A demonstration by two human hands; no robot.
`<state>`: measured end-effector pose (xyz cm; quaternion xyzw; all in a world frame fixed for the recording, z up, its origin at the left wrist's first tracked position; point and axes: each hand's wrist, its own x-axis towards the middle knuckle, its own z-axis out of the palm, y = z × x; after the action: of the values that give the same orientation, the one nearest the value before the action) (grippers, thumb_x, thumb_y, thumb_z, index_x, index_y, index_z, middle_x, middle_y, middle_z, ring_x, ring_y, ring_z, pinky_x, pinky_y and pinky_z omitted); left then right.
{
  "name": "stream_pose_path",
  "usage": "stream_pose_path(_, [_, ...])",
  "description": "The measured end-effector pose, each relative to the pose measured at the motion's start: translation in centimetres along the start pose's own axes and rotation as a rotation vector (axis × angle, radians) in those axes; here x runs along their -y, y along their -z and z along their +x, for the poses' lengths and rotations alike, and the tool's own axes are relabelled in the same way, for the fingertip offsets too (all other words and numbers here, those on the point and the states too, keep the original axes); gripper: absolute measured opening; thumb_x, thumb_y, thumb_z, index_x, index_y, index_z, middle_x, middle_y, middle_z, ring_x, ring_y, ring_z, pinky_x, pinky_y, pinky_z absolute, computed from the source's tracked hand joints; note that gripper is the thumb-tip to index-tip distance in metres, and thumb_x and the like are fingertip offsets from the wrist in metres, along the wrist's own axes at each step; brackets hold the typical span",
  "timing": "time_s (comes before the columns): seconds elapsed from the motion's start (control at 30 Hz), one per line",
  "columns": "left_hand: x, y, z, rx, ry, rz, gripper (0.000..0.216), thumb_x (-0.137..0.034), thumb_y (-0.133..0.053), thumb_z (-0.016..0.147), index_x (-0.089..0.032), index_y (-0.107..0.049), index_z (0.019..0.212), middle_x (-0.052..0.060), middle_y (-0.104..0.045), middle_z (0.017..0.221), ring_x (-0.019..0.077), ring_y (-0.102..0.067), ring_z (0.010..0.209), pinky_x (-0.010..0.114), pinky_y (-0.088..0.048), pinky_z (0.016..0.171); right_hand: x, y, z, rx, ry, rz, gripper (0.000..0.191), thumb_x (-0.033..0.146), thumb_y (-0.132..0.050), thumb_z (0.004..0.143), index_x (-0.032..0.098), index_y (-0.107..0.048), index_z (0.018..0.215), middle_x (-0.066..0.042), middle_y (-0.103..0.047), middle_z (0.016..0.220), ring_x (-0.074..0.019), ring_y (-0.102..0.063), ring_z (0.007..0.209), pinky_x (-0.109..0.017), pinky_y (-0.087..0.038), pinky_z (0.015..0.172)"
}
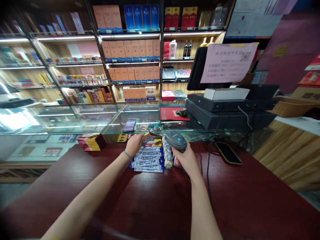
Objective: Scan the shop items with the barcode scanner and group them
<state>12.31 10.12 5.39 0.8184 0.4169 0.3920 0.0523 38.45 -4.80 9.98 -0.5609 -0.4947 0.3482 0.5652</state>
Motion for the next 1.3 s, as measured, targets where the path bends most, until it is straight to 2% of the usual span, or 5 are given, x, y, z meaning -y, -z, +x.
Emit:
stream_pose_path(0.23, [2.8, 3.6, -4.8, -0.457, 0.394, -0.523, 0.021, -0.037, -0.051, 0.098, -0.02, -0.057, 0.109, 0.008, -0.07, 0.102, 0.0206, -0.068, 0.094, 0.035, -0.054, 0.088, 0.1, -2.9, -0.4, 0.016, 0.028, 0.059, 0.048, 0.054, -0.078, 0.074, 0.026, -0.054, 0.104, 0.008, -0.053, 0.047, -0.0159, -0.047, 0.035, -0.03, -0.042, 0.038])
stream_pose_path(0.4, [4.8, 5.2, -8.3, -0.589, 0.655, -1.079, 0.036, -0.038, -0.074, 0.082, -0.02, -0.054, 0.107, 0.005, -0.07, 0.1, 0.0164, -0.07, 0.088, 0.035, -0.059, 0.084, 0.0, -5.3, -1.2, 0.063, 0.009, 0.06, 0.043, 0.054, -0.077, 0.076, 0.026, -0.055, 0.099, 0.006, -0.054, 0.049, -0.0163, -0.049, 0.037, -0.03, -0.043, 0.037])
stream_pose_path(0.57, [6.3, 5.3, -10.5, -0.715, 0.746, -1.212, 0.035, -0.03, -0.076, 0.079, -0.022, -0.054, 0.104, 0.004, -0.071, 0.105, 0.0152, -0.072, 0.094, 0.042, -0.057, 0.095, 0.4, -8.5, -2.8, 0.1, 0.036, -0.007, 0.04, 0.048, -0.076, 0.077, 0.026, -0.053, 0.102, 0.006, -0.057, 0.055, -0.0156, -0.051, 0.039, -0.03, -0.046, 0.041])
stream_pose_path(0.9, [6.7, 4.7, -10.5, -0.754, 0.841, -1.354, 0.023, -0.016, -0.066, 0.088, -0.021, -0.055, 0.108, 0.007, -0.073, 0.11, 0.0163, -0.073, 0.099, 0.041, -0.056, 0.1, -1.4, -12.6, -5.4, 0.359, 0.135, -0.104, 0.063, 0.03, -0.069, 0.076, 0.028, -0.047, 0.135, -0.003, -0.071, 0.095, -0.0165, -0.062, 0.059, -0.025, -0.046, 0.045])
stream_pose_path(1.3, [6.3, 4.8, -10.5, -0.695, 0.752, -1.319, 0.025, -0.021, -0.064, 0.09, -0.025, -0.056, 0.114, 0.009, -0.069, 0.123, 0.0213, -0.069, 0.116, 0.047, -0.052, 0.107, -1.6, -12.4, -5.2, 0.432, 0.125, -0.27, 0.042, 0.028, -0.066, 0.076, 0.026, -0.055, 0.116, 0.001, -0.069, 0.077, -0.0217, -0.068, 0.066, -0.026, -0.046, 0.05])
